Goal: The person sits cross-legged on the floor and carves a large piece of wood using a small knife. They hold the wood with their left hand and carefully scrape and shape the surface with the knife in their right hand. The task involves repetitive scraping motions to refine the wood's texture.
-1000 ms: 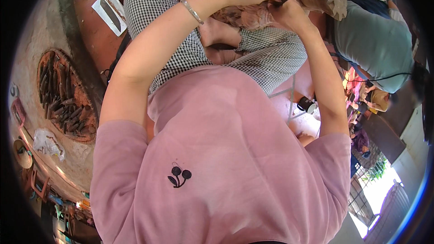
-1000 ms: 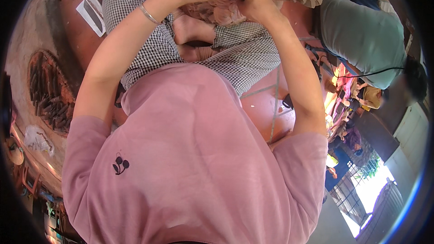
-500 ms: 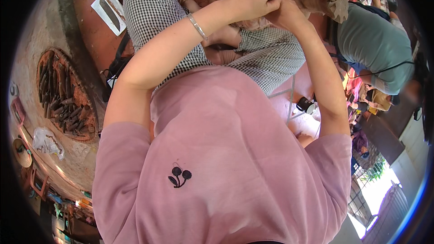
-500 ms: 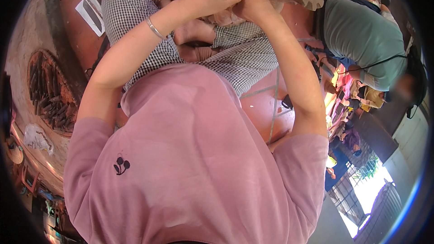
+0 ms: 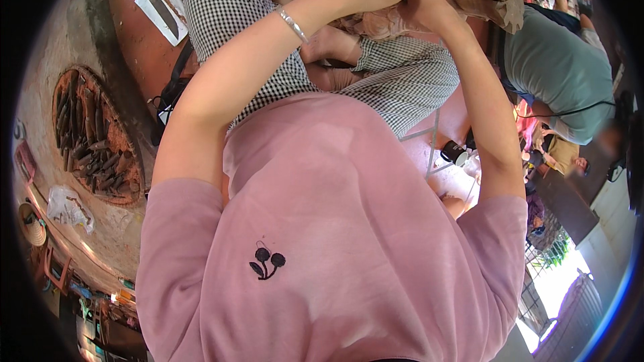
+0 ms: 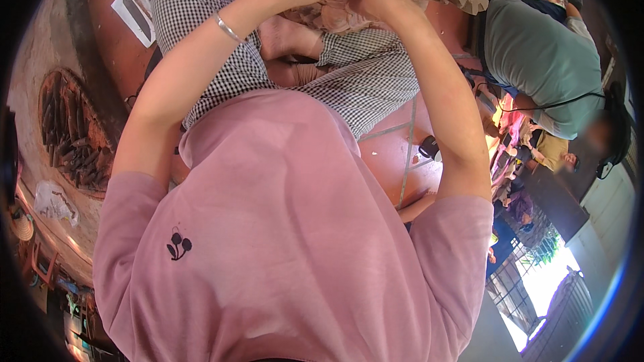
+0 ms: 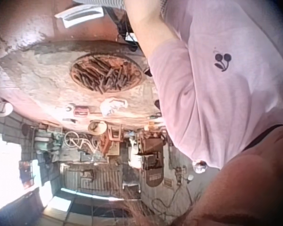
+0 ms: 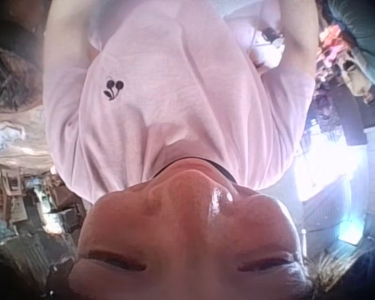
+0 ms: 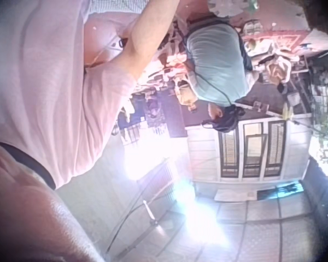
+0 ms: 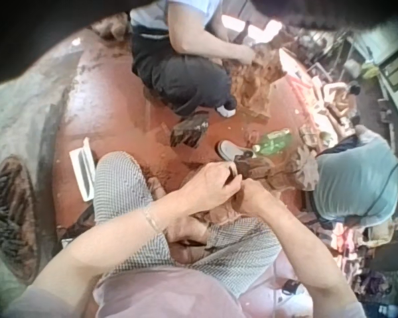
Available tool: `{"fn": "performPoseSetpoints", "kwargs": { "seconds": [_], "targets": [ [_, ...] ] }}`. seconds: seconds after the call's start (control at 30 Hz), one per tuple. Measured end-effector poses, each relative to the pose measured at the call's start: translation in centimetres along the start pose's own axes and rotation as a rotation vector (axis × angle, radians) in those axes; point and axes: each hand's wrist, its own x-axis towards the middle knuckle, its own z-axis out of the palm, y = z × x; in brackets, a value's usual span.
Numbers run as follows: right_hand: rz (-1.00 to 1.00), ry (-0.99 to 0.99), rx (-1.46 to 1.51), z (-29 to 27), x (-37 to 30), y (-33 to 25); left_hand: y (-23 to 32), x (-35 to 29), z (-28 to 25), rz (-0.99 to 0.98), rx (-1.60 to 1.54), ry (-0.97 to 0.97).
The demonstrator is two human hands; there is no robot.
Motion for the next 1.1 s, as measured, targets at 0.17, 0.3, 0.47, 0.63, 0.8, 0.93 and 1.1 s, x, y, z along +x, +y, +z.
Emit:
{"fn": "performPoseSetpoints", "kwargs": {
  "seconds": [0.17, 0.3, 0.47, 0.63, 0.8, 0.93, 1.1],
  "targets": [
    [-0.075, 0.084, 0.065, 0.7, 0.2, 1.0, -0.2, -0.2, 0.1, -0.067, -0.047, 0.016],
    [-0.105, 0.084, 0.086, 2.0, 1.8, 3.3, -0.1, 0.4, 0.1, -0.027, 0.000, 0.036],
    [-0.148, 0.088, -0.028, 0.6, 0.2, 1.1, -0.3, -0.5, 0.5, -0.120, -0.056, 0.005],
    [-0.132, 0.099, 0.058, 1.6, 2.3, 2.9, -1.3, 0.9, 0.0, -0.109, -0.025, 0.026],
    [-0.080, 0.046, -0.109, 2.6, 3.0, 2.7, -2.0, 0.2, 0.1, -0.126, -0.047, -0.003],
    [-0.153, 0.118, 0.116, 2.1, 3.6, 3.6, -2.0, 1.0, -0.3, -0.116, -0.002, 0.008],
    [0.009, 0.356, -0.126, 1.0, -1.9, -0.3, -0.8, -0.3, -1.9, 0.054, -0.045, -0.111]
  ]
}}
